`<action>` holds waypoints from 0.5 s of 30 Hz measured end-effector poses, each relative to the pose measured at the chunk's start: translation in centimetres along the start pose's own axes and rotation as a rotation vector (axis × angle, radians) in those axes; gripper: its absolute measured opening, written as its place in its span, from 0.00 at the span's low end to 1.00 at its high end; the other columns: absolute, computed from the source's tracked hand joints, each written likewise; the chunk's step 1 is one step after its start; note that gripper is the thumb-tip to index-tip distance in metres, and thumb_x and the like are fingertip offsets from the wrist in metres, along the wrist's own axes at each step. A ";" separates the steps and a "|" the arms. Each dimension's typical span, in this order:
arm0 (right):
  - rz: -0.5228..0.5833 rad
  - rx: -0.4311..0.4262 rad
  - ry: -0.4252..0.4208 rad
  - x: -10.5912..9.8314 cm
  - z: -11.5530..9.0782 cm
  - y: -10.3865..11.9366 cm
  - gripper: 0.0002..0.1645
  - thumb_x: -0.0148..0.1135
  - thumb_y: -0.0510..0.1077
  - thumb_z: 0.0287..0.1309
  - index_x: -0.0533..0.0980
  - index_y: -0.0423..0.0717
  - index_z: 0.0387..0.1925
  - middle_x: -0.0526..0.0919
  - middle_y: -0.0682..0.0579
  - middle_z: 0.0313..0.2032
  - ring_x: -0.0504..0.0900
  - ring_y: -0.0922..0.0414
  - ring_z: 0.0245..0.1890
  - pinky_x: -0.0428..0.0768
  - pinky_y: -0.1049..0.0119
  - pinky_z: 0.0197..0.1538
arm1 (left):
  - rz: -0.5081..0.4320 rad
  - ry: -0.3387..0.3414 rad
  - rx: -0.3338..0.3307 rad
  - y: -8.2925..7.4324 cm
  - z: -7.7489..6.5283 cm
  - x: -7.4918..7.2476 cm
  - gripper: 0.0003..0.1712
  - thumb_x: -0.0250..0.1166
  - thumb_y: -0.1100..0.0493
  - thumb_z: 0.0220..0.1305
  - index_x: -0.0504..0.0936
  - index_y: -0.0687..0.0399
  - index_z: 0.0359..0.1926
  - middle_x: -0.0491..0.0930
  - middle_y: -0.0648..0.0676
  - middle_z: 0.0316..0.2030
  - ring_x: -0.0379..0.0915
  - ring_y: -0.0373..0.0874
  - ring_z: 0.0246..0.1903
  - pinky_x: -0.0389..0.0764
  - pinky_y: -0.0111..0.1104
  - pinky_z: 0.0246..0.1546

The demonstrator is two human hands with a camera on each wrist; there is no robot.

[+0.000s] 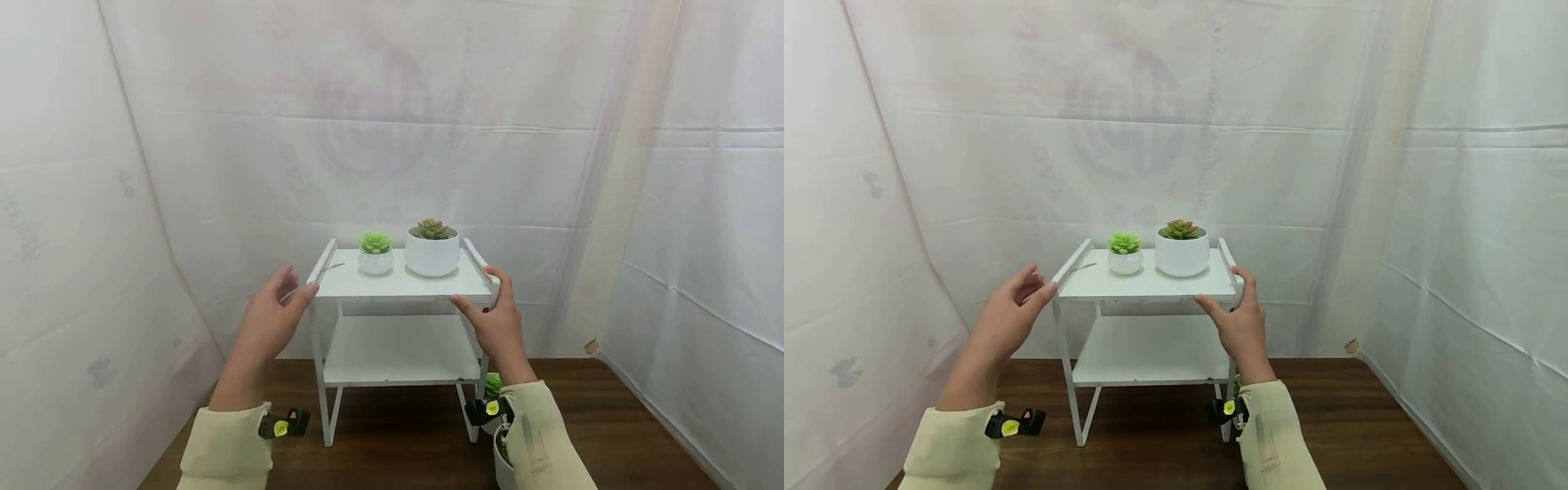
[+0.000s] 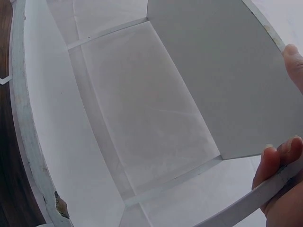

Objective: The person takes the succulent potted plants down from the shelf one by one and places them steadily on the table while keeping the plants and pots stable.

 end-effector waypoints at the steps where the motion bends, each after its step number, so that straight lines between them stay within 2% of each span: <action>1: 0.001 -0.003 0.001 0.0 0.0 0.0 0.53 0.69 0.70 0.47 0.52 0.69 0.70 0.71 0.38 0.55 0.73 0.47 0.39 0.72 0.61 0.37 | -0.008 -0.002 -0.001 -0.2 0.0 0.0 0.50 0.53 0.33 0.66 0.43 0.49 0.77 0.55 0.61 0.74 0.55 0.60 0.71 0.63 0.53 0.67; 7: 0.006 -0.010 0.003 0.0 0.0 0.0 0.53 0.69 0.69 0.47 0.52 0.69 0.70 0.71 0.39 0.53 0.71 0.48 0.37 0.71 0.62 0.35 | -0.050 -0.005 0.022 -1.0 0.2 -0.2 0.51 0.57 0.33 0.65 0.45 0.50 0.77 0.53 0.58 0.75 0.54 0.56 0.72 0.63 0.50 0.68; 11: -0.007 0.000 0.003 -0.1 -0.1 0.1 0.52 0.68 0.70 0.47 0.52 0.70 0.70 0.72 0.40 0.41 0.70 0.49 0.31 0.70 0.62 0.32 | -0.064 -0.008 0.052 -1.4 0.4 -0.1 0.51 0.58 0.33 0.64 0.47 0.50 0.77 0.54 0.57 0.74 0.54 0.53 0.73 0.62 0.46 0.69; 15: -0.022 -0.003 -0.004 -0.1 -0.2 0.2 0.52 0.68 0.70 0.47 0.53 0.70 0.70 0.69 0.44 0.31 0.67 0.52 0.26 0.69 0.63 0.30 | -0.069 -0.017 0.070 -1.8 0.6 0.0 0.51 0.59 0.34 0.63 0.48 0.50 0.77 0.56 0.56 0.74 0.55 0.52 0.72 0.63 0.45 0.69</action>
Point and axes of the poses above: each hand's wrist, its own z-axis towards the middle knuckle, its own x-axis out of the palm, y = z × x, the point moved 3 cm from there along z, towards the middle knuckle
